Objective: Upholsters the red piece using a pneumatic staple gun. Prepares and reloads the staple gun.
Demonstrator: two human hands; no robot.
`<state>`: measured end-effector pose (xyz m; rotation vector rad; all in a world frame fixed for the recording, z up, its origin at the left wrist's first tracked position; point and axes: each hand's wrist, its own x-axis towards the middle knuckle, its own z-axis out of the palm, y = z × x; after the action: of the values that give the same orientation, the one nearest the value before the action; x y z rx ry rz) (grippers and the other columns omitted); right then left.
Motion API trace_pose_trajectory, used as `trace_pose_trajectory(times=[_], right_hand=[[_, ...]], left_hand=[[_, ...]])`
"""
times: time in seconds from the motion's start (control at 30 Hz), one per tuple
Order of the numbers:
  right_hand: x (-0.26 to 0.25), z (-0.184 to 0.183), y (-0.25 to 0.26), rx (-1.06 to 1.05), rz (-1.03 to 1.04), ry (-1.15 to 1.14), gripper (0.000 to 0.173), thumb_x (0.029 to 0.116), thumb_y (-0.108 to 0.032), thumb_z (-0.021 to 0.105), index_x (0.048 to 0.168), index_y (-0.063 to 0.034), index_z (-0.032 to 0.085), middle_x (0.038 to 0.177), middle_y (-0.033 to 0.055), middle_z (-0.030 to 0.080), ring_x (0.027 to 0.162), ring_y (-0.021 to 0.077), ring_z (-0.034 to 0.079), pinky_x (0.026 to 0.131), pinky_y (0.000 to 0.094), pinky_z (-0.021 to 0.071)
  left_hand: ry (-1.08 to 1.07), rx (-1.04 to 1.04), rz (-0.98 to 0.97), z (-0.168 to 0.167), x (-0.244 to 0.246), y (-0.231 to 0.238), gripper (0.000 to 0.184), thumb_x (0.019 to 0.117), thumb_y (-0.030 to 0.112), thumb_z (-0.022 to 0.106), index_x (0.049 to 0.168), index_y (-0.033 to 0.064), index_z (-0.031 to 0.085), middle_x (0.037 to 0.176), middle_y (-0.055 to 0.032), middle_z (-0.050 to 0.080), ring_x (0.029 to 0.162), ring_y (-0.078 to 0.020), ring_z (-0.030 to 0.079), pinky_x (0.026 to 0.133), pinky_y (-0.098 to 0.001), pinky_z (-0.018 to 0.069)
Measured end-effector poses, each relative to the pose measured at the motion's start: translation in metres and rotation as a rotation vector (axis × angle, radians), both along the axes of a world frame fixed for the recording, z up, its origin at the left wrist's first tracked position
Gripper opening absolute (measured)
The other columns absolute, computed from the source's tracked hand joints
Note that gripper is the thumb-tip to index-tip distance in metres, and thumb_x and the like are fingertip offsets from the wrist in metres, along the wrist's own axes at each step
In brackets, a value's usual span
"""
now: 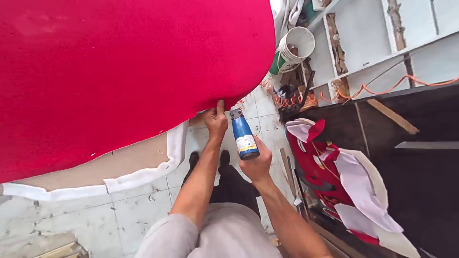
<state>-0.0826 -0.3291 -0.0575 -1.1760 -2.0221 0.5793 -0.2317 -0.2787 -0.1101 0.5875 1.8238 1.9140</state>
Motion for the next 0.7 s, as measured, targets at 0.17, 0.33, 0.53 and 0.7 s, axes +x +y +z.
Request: trace_pose_trajectory(times=[0.17, 0.33, 0.53, 0.7], right_hand=[[-0.01, -0.01, -0.022, -0.092, -0.12, 0.074, 0.041, 0.0836, -0.021, 0.073, 0.113, 0.0075, 0.07, 0.096, 0.0116, 0.076, 0.087, 0.01, 0.074, 0.08, 0.0273, 0.0626], [-0.005, -0.001, -0.049, -0.145, -0.222, 0.106, 0.042, 0.0835, -0.021, 0.073, 0.113, 0.0085, 0.069, 0.097, 0.0106, 0.076, 0.09, 0.0055, 0.073, 0.082, 0.0227, 0.0616], [0.001, -0.001, -0.05, -0.143, -0.215, 0.132, 0.042, 0.0826, -0.023, 0.075, 0.111, 0.0075, 0.071, 0.096, 0.0102, 0.076, 0.091, 0.0036, 0.072, 0.084, 0.02, 0.06], [0.001, -0.022, -0.034, -0.127, -0.16, 0.176, 0.043, 0.0822, -0.025, 0.075, 0.112, 0.0066, 0.071, 0.096, 0.0113, 0.076, 0.09, 0.007, 0.073, 0.083, 0.0221, 0.0601]], left_hand=[[-0.004, 0.004, 0.045, -0.001, 0.006, 0.001, 0.031, 0.1034, 0.024, 0.062, 0.078, 0.008, 0.072, 0.07, 0.0026, 0.069, 0.065, -0.0042, 0.066, 0.063, -0.0276, 0.0573], [-0.053, 0.084, -0.215, -0.015, 0.013, -0.005, 0.022, 0.1025, 0.026, 0.062, 0.093, 0.0072, 0.07, 0.08, 0.0021, 0.066, 0.071, -0.0056, 0.061, 0.067, -0.027, 0.0554], [0.351, -0.024, -0.068, -0.026, 0.02, 0.002, 0.028, 0.0985, 0.02, 0.069, 0.081, -0.0018, 0.072, 0.078, -0.0092, 0.069, 0.072, -0.0116, 0.066, 0.069, -0.0281, 0.0562], [0.522, -0.112, 0.073, -0.031, 0.02, 0.007, 0.035, 0.0977, 0.02, 0.07, 0.07, -0.0013, 0.067, 0.065, -0.008, 0.064, 0.059, -0.0115, 0.062, 0.057, -0.0282, 0.0528]])
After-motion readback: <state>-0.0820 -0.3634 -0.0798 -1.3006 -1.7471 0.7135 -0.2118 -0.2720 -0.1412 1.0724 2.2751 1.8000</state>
